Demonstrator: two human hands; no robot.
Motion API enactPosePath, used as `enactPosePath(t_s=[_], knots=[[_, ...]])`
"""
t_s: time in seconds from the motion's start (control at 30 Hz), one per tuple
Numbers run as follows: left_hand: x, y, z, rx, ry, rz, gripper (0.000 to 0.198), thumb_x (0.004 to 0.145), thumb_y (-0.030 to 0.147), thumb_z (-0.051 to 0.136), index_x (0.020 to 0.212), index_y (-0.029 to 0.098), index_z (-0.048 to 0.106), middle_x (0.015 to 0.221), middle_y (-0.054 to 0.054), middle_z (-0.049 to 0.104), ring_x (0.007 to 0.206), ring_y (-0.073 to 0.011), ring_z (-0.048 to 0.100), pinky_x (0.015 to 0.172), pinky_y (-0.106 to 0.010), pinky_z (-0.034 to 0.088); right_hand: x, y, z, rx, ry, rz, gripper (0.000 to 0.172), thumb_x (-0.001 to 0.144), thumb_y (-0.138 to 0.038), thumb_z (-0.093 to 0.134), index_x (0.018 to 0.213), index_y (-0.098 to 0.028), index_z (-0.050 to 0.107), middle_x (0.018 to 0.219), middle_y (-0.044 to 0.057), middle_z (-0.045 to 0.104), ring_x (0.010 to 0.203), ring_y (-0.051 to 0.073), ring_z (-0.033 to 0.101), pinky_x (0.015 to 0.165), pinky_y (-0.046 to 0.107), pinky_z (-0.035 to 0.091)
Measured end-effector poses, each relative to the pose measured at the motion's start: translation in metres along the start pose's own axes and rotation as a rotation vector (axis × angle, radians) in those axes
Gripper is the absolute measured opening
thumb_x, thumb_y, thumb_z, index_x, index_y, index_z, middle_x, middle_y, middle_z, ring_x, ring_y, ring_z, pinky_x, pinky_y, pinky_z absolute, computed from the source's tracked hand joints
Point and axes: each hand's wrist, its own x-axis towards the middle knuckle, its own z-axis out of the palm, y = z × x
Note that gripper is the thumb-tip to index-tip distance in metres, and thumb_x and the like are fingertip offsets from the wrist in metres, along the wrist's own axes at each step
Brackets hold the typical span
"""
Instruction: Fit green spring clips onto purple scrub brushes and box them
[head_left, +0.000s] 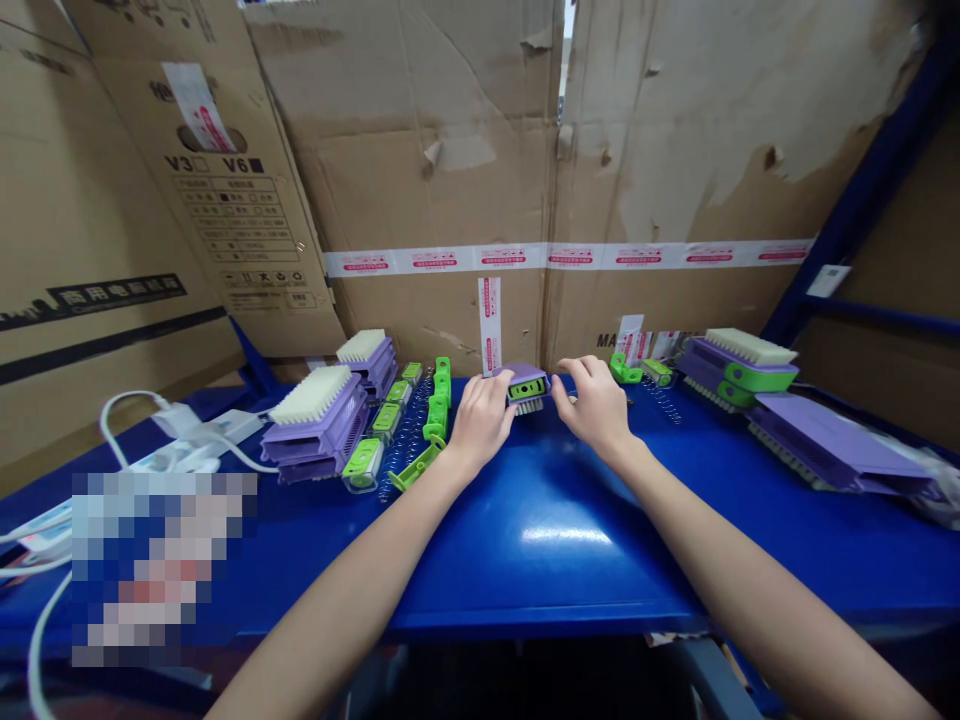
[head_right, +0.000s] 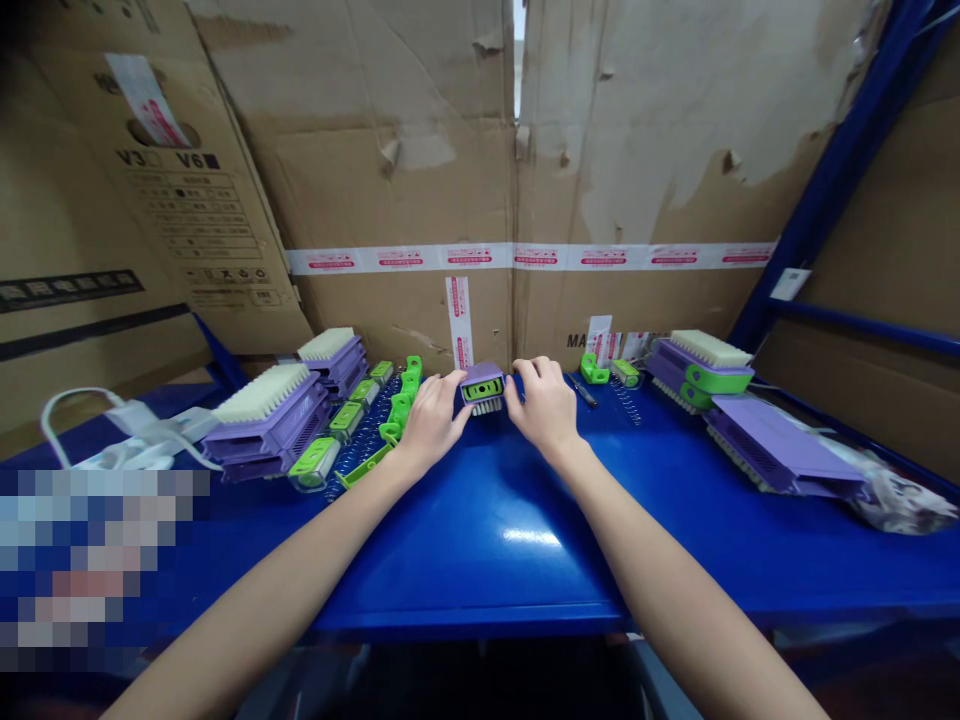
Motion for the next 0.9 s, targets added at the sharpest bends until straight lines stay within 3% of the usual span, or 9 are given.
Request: enactPosePath(t_s=[0.13, 0.27, 0.53, 0.77, 0.9], knots=[[-0.001, 0.001, 0.001, 0.010, 0.000, 0.009, 0.046, 0.082, 0.015, 0.057, 0.124, 0.015, 0.038, 0.107, -0.012, 0.063, 0.100, -0.0252, 0.060, 0.098, -0.046, 0.043, -0.004, -0.009, 0.000, 0.100, 0.008, -0.171, 0.033, 0.093, -0.032, 0.035, 0.106, -0.019, 0.062, 0.116, 0.012, 0.055, 0.107, 0.025, 0.045, 0.089, 0.035, 0.039], [0.000, 0.002, 0.000, 0.023, -0.001, 0.010, 0.045, 0.082, 0.016, 0.057, 0.124, 0.015, 0.039, 0.106, -0.012, 0.064, 0.099, -0.0255, 0.061, 0.098, -0.047, 0.043, -0.007, -0.011, 0.006, 0.003, -0.005, -0.214, 0.033, 0.092, -0.031, 0.037, 0.099, -0.017, 0.065, 0.122, 0.014, 0.052, 0.113, 0.028, 0.041, 0.090, 0.040, 0.034], [0.001, 0.005, -0.001, 0.032, 0.001, 0.022, 0.042, 0.083, 0.017, 0.057, 0.121, 0.013, 0.041, 0.104, -0.012, 0.064, 0.098, -0.0246, 0.061, 0.099, -0.044, 0.043, -0.014, -0.026, 0.005, -0.150, -0.041, -0.165, 0.041, 0.092, -0.033, 0.032, 0.098, -0.010, 0.066, 0.131, 0.020, 0.047, 0.119, 0.032, 0.037, 0.095, 0.048, 0.027], [0.001, 0.007, 0.000, 0.021, -0.028, 0.028, 0.041, 0.082, 0.012, 0.053, 0.122, 0.014, 0.041, 0.104, -0.011, 0.064, 0.099, -0.0246, 0.060, 0.099, -0.045, 0.042, -0.017, -0.038, 0.008, -0.115, -0.070, -0.082, 0.045, 0.091, -0.036, 0.034, 0.113, -0.006, 0.060, 0.138, 0.024, 0.040, 0.126, 0.035, 0.032, 0.100, 0.055, 0.022], [0.001, 0.007, 0.000, 0.012, -0.041, 0.040, 0.043, 0.081, 0.011, 0.052, 0.123, 0.013, 0.041, 0.103, -0.011, 0.064, 0.100, -0.0250, 0.060, 0.099, -0.045, 0.042, -0.016, -0.035, 0.017, -0.040, -0.136, 0.002, 0.044, 0.091, -0.039, 0.036, 0.116, -0.009, 0.057, 0.139, 0.022, 0.040, 0.124, 0.034, 0.036, 0.099, 0.053, 0.027]])
